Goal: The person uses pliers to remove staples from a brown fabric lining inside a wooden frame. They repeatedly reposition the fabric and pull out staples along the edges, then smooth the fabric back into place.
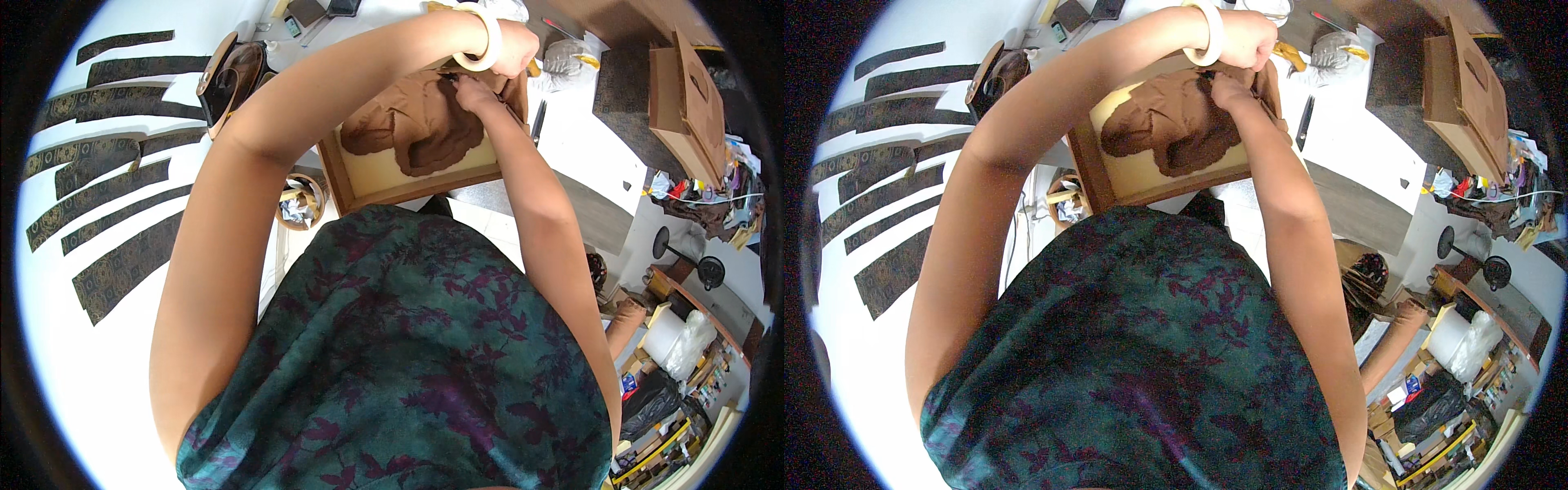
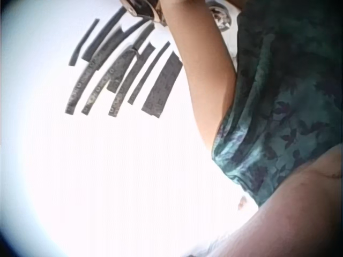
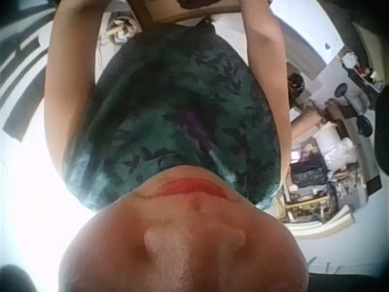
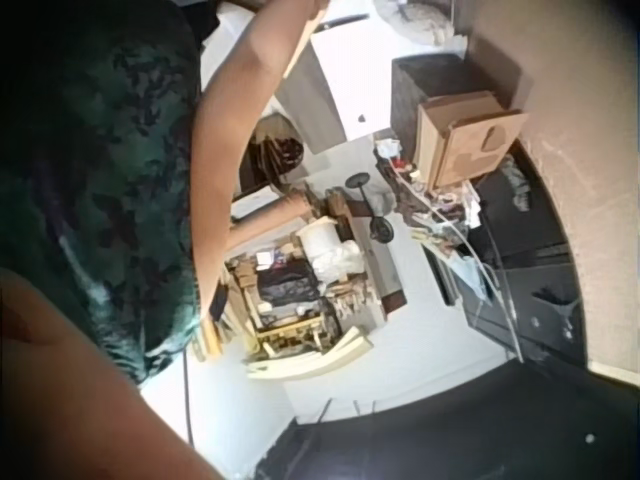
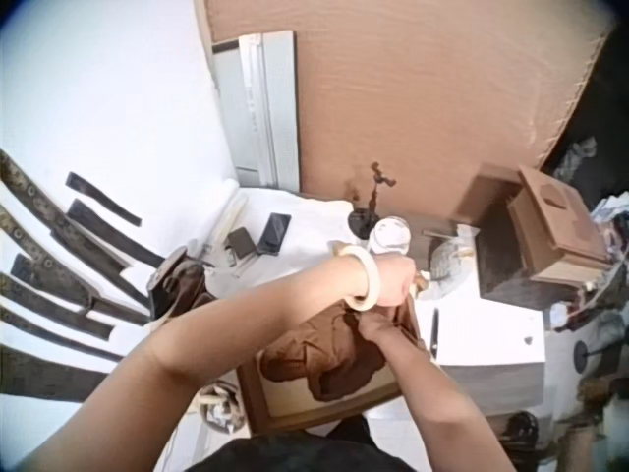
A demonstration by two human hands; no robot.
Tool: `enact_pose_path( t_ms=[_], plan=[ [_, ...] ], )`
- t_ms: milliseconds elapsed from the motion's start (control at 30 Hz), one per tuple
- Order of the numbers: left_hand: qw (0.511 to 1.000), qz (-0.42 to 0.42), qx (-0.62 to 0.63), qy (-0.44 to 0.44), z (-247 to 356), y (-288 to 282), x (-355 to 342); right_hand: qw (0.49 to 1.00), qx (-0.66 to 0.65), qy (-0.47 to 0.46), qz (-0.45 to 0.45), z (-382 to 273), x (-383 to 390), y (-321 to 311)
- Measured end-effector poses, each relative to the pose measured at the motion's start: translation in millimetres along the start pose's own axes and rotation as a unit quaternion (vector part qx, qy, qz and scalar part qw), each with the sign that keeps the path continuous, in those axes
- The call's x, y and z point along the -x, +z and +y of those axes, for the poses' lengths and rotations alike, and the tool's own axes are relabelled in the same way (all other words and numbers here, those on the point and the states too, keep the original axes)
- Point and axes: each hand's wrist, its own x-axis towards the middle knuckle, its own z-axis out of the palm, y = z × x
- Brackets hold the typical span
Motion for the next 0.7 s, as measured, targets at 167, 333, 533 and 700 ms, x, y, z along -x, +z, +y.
enact_pose_path(
  t_ms=[167,333,533,700],
  plan=[
    [1.0,-0.019,-0.011,-0.019,2.0,-1.6,1.1,0.998,0.042,0.009,-0.045,-17.2,15.0,-21.9],
    [1.0,0.011,0.002,-0.016,-4.0,4.6,-3.0,1.0,-0.006,0.028,-0.011,-12.4,6.7,-12.8],
    [1.0,0.0,-0.001,-0.006,-8.7,4.9,-11.6,0.998,0.011,0.026,0.05,-12.1,-1.7,-11.1],
    [0.997,0.044,-0.065,0.01,-7.0,8.0,-7.4,0.999,0.021,0.01,0.028,-4.7,-11.8,-11.3]
  ],
)
